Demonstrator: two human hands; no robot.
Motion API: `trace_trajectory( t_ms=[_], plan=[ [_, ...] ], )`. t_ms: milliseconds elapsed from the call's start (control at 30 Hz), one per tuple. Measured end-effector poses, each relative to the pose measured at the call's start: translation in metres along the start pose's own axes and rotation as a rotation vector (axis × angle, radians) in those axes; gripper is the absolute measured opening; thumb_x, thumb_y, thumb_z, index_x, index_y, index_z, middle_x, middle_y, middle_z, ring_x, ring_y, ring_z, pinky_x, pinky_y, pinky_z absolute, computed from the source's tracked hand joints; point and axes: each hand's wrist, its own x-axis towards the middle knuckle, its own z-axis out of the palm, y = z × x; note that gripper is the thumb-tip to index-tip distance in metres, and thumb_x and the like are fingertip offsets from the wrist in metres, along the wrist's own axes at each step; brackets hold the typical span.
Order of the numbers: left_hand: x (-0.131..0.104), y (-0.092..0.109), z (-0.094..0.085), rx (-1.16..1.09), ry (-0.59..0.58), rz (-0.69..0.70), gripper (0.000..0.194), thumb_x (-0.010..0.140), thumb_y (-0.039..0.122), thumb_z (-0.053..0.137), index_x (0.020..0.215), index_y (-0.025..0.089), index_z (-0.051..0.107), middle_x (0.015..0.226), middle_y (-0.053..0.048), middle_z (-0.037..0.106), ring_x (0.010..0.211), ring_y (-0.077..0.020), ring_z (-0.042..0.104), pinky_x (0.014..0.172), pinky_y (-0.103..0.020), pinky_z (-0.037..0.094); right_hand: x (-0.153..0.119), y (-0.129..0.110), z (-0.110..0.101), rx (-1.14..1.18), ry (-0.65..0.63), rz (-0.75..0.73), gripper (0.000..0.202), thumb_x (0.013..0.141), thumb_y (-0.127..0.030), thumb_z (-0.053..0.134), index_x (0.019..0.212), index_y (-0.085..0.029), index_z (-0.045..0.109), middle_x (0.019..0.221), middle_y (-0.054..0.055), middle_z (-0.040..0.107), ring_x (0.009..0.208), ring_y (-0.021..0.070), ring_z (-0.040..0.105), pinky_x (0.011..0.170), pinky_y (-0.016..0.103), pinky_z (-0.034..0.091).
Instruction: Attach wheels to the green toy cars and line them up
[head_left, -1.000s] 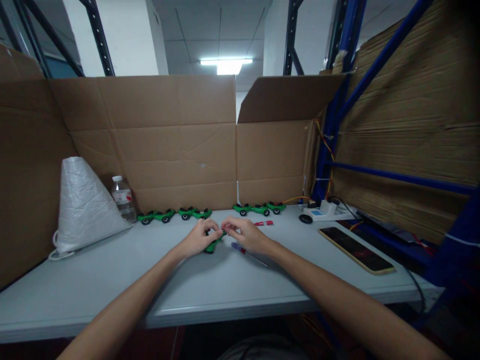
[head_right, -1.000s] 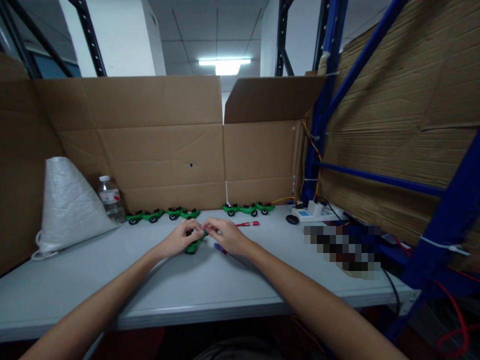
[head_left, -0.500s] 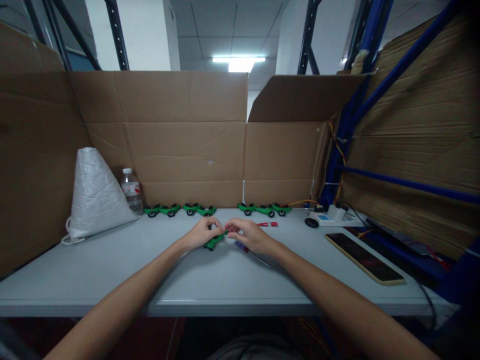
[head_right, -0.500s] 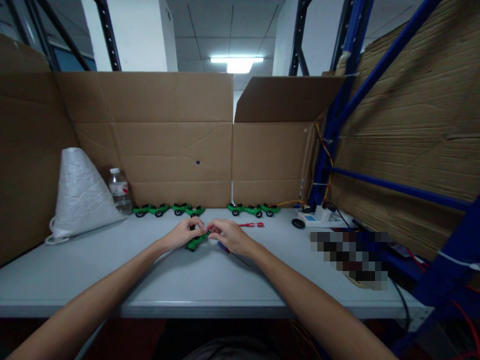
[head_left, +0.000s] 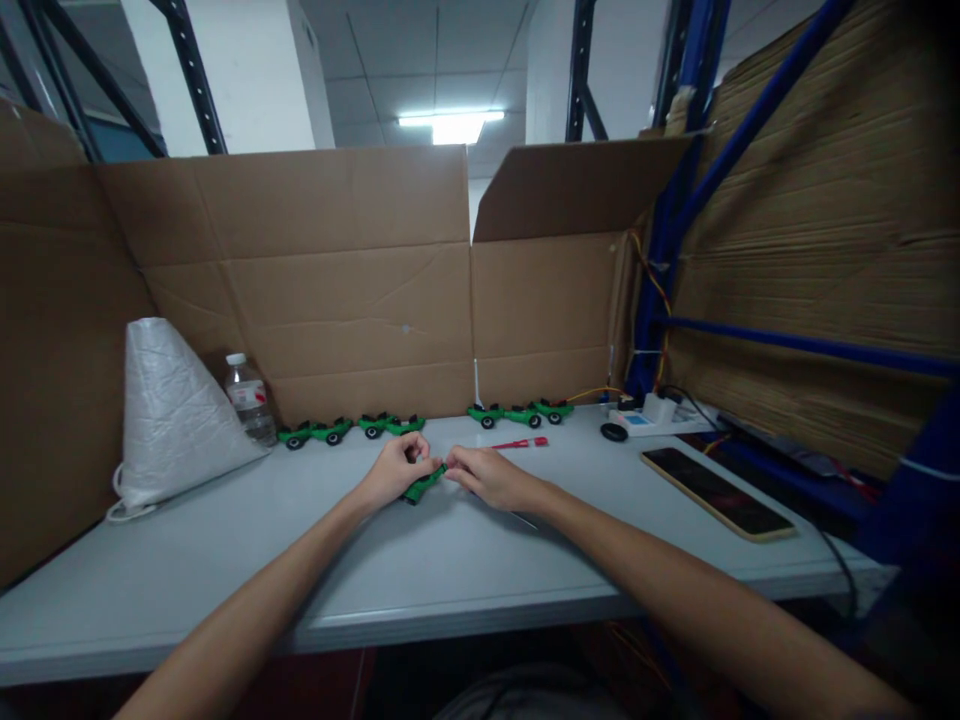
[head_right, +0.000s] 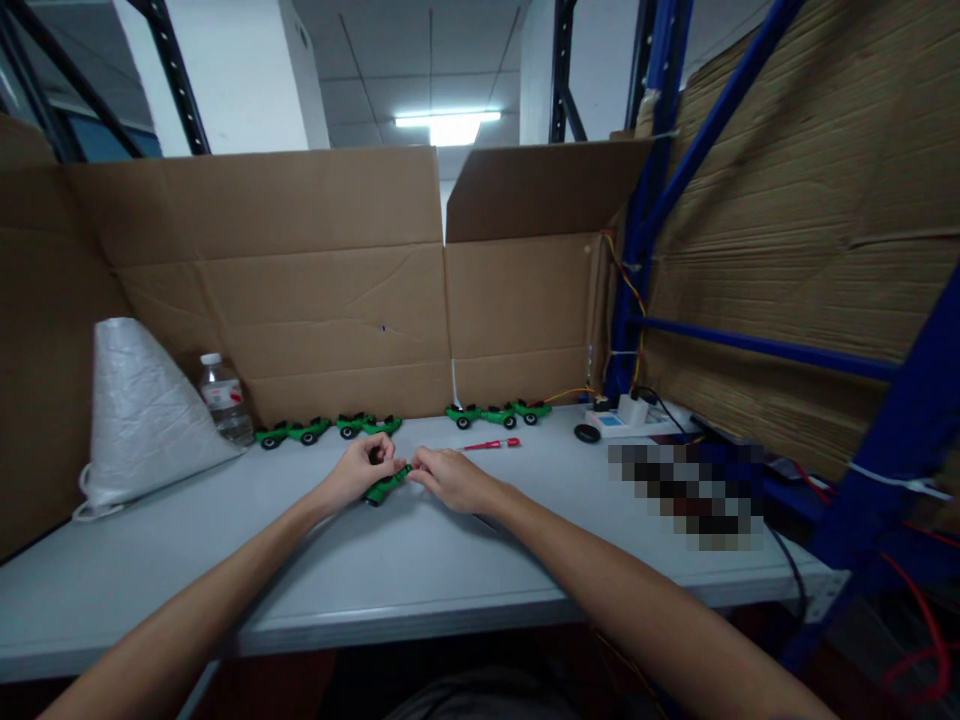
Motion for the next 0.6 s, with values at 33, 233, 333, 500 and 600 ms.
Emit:
trace_trajectory(
  t_ms=[33, 233, 333, 500, 600],
  plan=[
    [0.000, 0.001, 0.000, -0.009, 0.002, -0.003, 0.035, 0.078, 0.047, 0.077, 0.073, 0.019, 0.055, 0.067, 0.004, 0.050, 0.061, -0.0106, 0.044, 0.057, -0.024, 0.035, 0.000, -0.001, 0.000, -0.019, 0.005, 0.004, 0.010, 0.102, -0.029, 0.060, 0.099, -0.020, 0.063, 0.073, -0.002, 0.063, 0.065, 0.0145, 0.053, 0.063, 0.024, 0.034],
    [0.002, 0.000, 0.000, -0.043, -0.011, -0.017, 0.040, 0.079, 0.051, 0.077, 0.072, 0.019, 0.053, 0.066, 0.005, 0.047, 0.059, -0.0102, 0.042, 0.057, -0.024, 0.032, -0.001, -0.003, -0.005, 0.007, 0.001, -0.020, 0.010, 0.100, -0.030, 0.062, 0.102, -0.020, 0.062, 0.075, -0.003, 0.064, 0.065, 0.0146, 0.055, 0.063, 0.024, 0.033],
    [0.003, -0.006, 0.000, -0.023, -0.029, 0.005, 0.039, 0.078, 0.050, 0.078, 0.073, 0.019, 0.054, 0.068, 0.004, 0.049, 0.061, -0.0107, 0.043, 0.059, -0.025, 0.033, -0.001, -0.002, -0.005, -0.001, -0.011, -0.019, 0.021, 0.094, -0.032, 0.073, 0.108, -0.020, 0.063, 0.079, -0.003, 0.067, 0.067, 0.0153, 0.058, 0.063, 0.024, 0.035],
    [0.002, -0.008, -0.001, 0.019, -0.049, 0.061, 0.035, 0.083, 0.048, 0.077, 0.079, 0.019, 0.057, 0.074, 0.003, 0.053, 0.068, -0.0127, 0.047, 0.064, -0.026, 0.037, 0.000, -0.003, -0.004, -0.057, 0.032, -0.092, 0.013, 0.100, -0.030, 0.066, 0.109, -0.021, 0.064, 0.088, 0.001, 0.070, 0.075, 0.0164, 0.060, 0.069, 0.025, 0.038],
    [0.001, -0.005, 0.001, 0.031, 0.010, 0.123, 0.034, 0.084, 0.046, 0.079, 0.097, 0.020, 0.062, 0.092, -0.001, 0.060, 0.083, -0.0157, 0.054, 0.076, -0.029, 0.045, 0.001, -0.004, -0.007, -0.111, 0.061, -0.104, 0.008, 0.100, -0.027, 0.066, 0.105, -0.021, 0.065, 0.090, 0.002, 0.070, 0.078, 0.0176, 0.061, 0.071, 0.025, 0.039]
  ],
)
